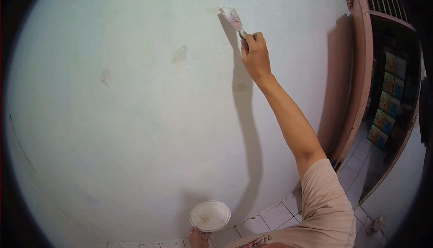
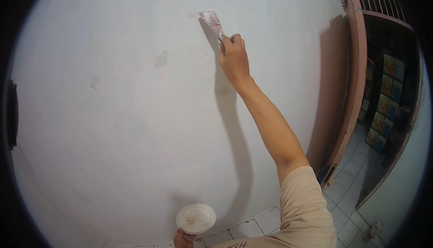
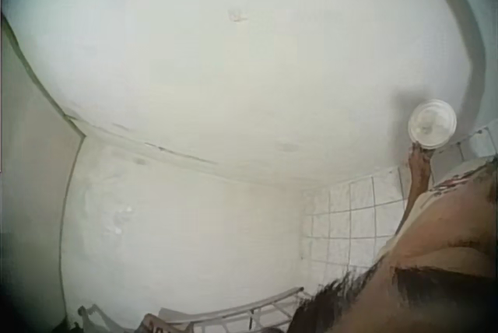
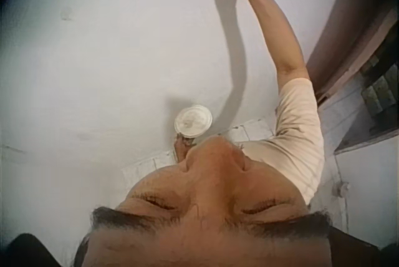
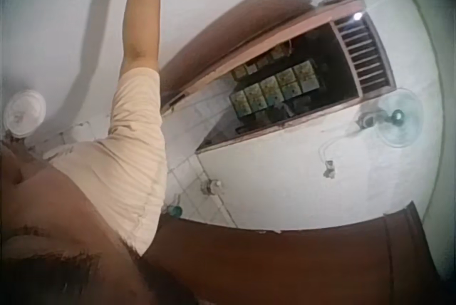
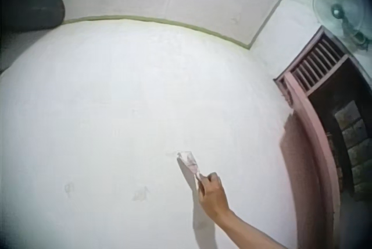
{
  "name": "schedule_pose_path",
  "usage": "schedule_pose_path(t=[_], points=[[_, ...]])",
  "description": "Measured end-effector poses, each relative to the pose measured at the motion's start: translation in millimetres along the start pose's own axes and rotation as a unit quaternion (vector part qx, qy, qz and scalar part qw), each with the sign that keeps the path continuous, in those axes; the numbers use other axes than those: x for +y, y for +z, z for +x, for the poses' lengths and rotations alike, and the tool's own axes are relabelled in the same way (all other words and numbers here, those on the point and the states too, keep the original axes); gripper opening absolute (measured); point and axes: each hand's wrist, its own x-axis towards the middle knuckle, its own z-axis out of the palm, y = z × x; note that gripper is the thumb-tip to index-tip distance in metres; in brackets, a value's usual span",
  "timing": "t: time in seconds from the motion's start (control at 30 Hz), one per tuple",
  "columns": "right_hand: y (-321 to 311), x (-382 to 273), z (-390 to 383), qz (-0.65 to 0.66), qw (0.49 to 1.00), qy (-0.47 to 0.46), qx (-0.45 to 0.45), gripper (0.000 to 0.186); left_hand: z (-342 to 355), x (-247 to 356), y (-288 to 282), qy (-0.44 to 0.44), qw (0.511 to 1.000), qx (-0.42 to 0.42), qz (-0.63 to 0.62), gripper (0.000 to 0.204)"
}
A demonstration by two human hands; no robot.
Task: The person uses a putty knife to scoop plaster from a bucket and apply it to fill holes and cracks on a white wall and a door frame.
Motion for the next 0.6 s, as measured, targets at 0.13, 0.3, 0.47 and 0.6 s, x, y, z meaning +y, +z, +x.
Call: schedule_pose_path(t=[0.13, 0.3, 0.47, 0.6], points=[[1.1, 4.0, 13.6, -0.008, 1.000, 0.008, -0.012, 0.019, -34.1, 29.5, 49.5, 0.010, 0.996, 0.034, 0.080, 0.038], [-21.0, -2.2, -8.9, -0.020, 0.998, 0.030, -0.046, 0.017, -5.8, 8.4, 22.0, -0.004, 1.000, -0.006, 0.025, 0.037], [-82.4, -20.2, -109.1, 0.129, 0.982, 0.132, -0.046, 0.024, -2.4, 5.1, 15.8, -0.026, 0.994, -0.065, 0.087, 0.040], [-155.3, -30.7, -231.6, 0.306, 0.862, 0.388, -0.112, 0.028, -19.3, 21.0, 58.3, -0.051, 0.994, -0.089, 0.029, 0.034]])
